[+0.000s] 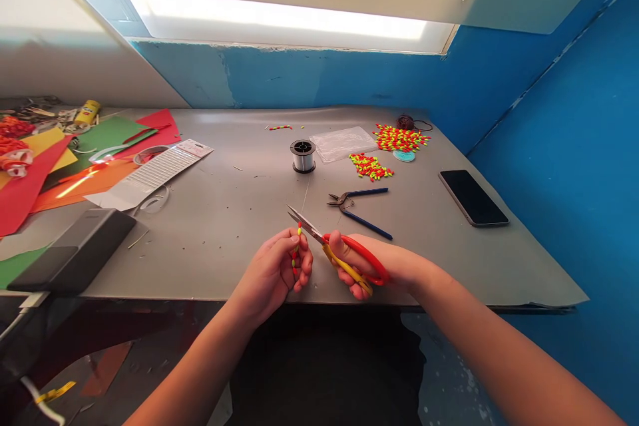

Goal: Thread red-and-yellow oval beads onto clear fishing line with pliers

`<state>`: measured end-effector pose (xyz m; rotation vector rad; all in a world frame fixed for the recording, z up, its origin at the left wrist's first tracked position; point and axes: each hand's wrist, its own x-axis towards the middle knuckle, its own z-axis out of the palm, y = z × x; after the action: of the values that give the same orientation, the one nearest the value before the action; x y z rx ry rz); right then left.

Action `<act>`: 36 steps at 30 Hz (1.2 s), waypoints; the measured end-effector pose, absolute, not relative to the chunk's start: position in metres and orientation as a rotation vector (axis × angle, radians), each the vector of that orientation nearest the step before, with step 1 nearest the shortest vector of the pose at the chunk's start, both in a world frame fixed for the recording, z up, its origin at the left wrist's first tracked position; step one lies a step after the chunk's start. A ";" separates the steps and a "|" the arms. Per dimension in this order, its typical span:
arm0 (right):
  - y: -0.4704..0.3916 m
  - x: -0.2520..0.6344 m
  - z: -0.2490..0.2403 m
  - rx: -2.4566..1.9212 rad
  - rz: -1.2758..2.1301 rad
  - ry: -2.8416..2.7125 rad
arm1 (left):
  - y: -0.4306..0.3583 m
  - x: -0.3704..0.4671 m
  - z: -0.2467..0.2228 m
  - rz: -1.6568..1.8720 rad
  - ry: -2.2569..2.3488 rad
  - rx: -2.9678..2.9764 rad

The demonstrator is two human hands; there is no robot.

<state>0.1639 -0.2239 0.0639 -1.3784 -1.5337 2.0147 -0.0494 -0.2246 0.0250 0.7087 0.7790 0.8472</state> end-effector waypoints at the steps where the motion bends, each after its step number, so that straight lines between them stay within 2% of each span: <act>1: -0.224 0.163 0.065 -1.387 2.010 -1.527 | -0.225 -0.049 0.025 0.848 0.779 0.708; 17: -0.224 0.164 0.053 -1.383 2.014 -1.506 | -0.225 -0.049 0.023 0.858 0.780 0.698; 25: -0.225 0.168 0.059 -1.535 1.960 -1.631 | -0.224 -0.048 0.025 0.855 0.791 0.691; 28: -0.230 0.175 0.062 -1.753 1.768 -1.708 | -0.224 -0.049 0.025 0.851 0.786 0.693; 33: -0.242 0.180 0.065 -2.137 0.978 -2.009 | -0.225 -0.050 0.026 0.850 0.781 0.703; 36: -0.250 0.179 0.067 -2.178 0.742 -2.097 | -0.226 -0.049 0.027 0.848 0.786 0.712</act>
<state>0.1794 -0.2498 0.0672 -2.1781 -2.0972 0.7416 -0.0489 -0.2263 0.0268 0.7116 0.7864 0.8483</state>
